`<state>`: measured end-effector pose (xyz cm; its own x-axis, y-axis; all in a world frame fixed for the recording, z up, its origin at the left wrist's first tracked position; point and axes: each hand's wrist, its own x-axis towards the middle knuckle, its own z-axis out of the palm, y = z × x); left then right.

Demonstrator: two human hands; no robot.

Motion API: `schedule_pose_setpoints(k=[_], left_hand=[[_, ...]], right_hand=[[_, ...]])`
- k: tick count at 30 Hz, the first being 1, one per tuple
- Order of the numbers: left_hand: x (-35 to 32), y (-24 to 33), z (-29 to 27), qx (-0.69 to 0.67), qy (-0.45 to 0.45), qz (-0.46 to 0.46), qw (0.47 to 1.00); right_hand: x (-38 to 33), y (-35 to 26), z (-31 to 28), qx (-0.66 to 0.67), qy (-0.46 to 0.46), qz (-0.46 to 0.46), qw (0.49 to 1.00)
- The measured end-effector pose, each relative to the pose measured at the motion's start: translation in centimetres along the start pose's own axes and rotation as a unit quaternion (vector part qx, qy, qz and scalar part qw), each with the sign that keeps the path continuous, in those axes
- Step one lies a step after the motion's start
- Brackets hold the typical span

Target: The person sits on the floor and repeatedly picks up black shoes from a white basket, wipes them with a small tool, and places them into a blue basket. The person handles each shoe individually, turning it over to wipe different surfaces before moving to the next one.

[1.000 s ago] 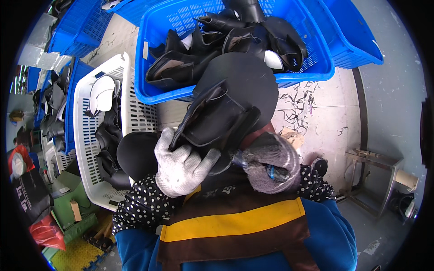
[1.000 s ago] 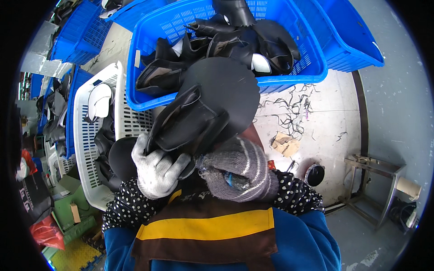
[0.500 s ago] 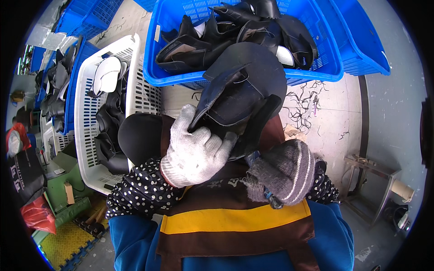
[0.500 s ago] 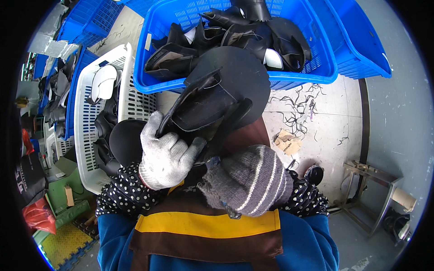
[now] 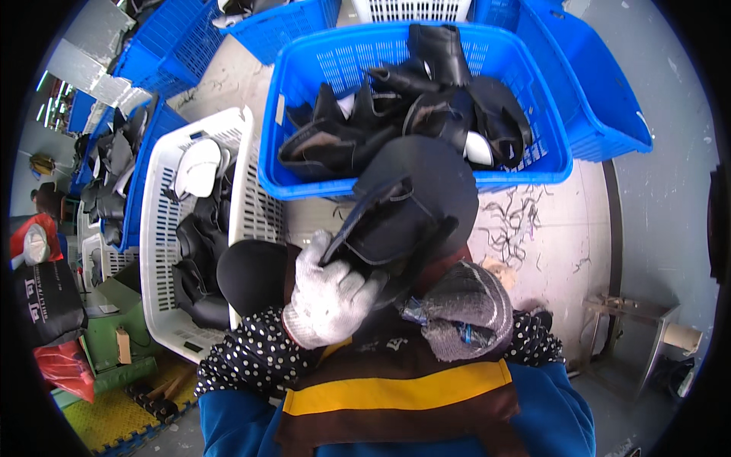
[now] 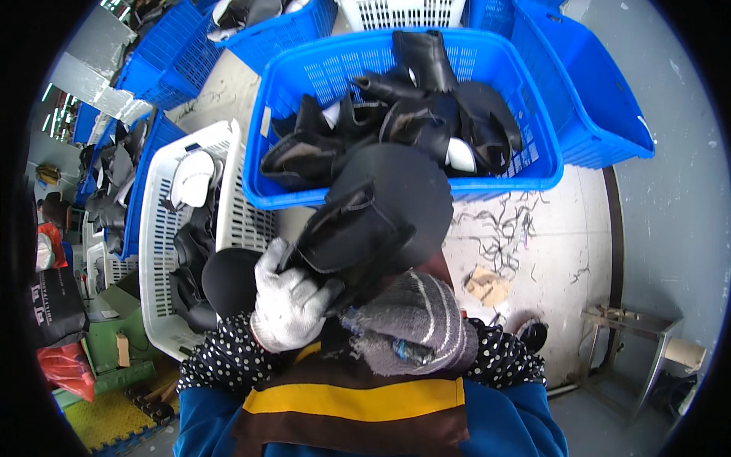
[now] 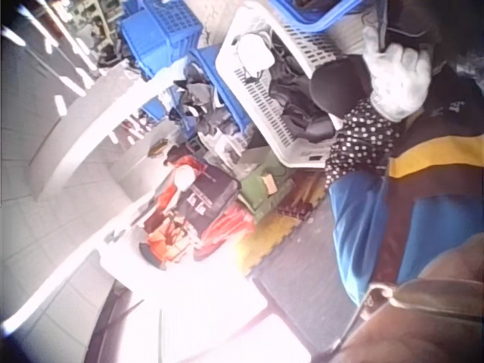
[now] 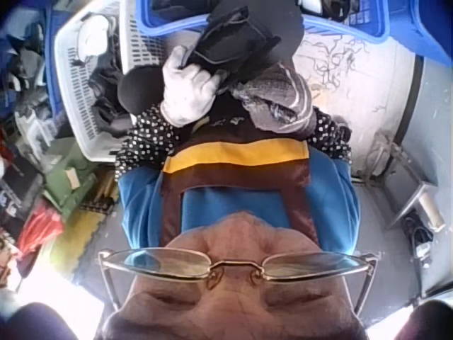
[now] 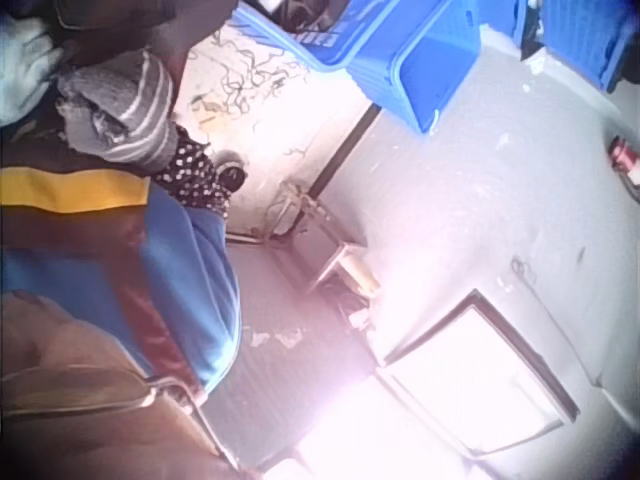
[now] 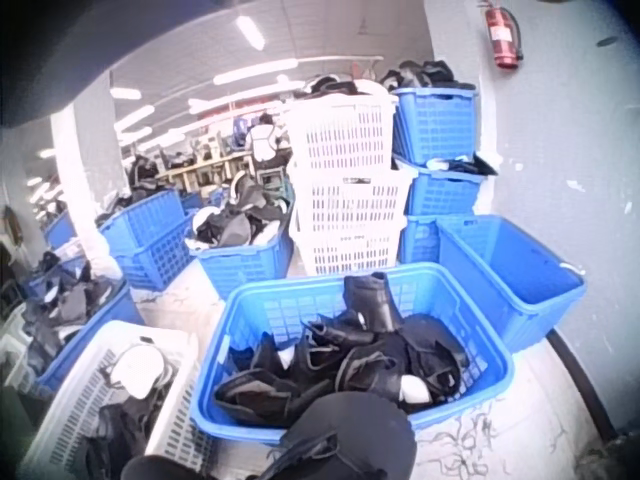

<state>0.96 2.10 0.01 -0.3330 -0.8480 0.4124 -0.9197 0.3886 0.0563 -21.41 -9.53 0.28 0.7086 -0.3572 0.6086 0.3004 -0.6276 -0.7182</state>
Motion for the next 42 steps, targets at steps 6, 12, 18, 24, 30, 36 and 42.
schedule_pose_setpoints(k=[6,12,18,24,30,36,42], left_hand=[[1.1,-3.4,0.2,-0.061,0.106,-0.061,0.991],[5.1,-9.2,0.2,-0.494,0.232,-0.455,0.704],[8.2,-18.0,0.9,-0.470,0.252,-0.474,0.701],[1.8,-17.5,3.6,-0.272,0.079,-0.364,0.888],[-0.6,-12.9,9.0,-0.096,-0.142,-0.151,0.974],[-0.2,-13.3,11.4,-0.014,-0.196,-0.144,0.970],[0.4,-14.0,14.1,0.008,-0.233,-0.225,0.946]], right_hand=[[-0.3,1.2,-0.6,0.028,0.126,0.120,0.984],[-2.4,3.6,-0.9,0.008,0.151,0.206,0.967],[-2.8,3.7,0.2,0.084,0.219,0.208,0.950],[-4.4,6.7,-1.5,0.182,0.416,0.323,0.830],[-19.0,5.7,-10.2,0.060,0.523,0.424,0.736],[-38.5,2.7,-12.7,0.012,0.695,0.492,0.524],[-50.8,7.2,-11.0,-0.089,0.686,0.605,0.394]])
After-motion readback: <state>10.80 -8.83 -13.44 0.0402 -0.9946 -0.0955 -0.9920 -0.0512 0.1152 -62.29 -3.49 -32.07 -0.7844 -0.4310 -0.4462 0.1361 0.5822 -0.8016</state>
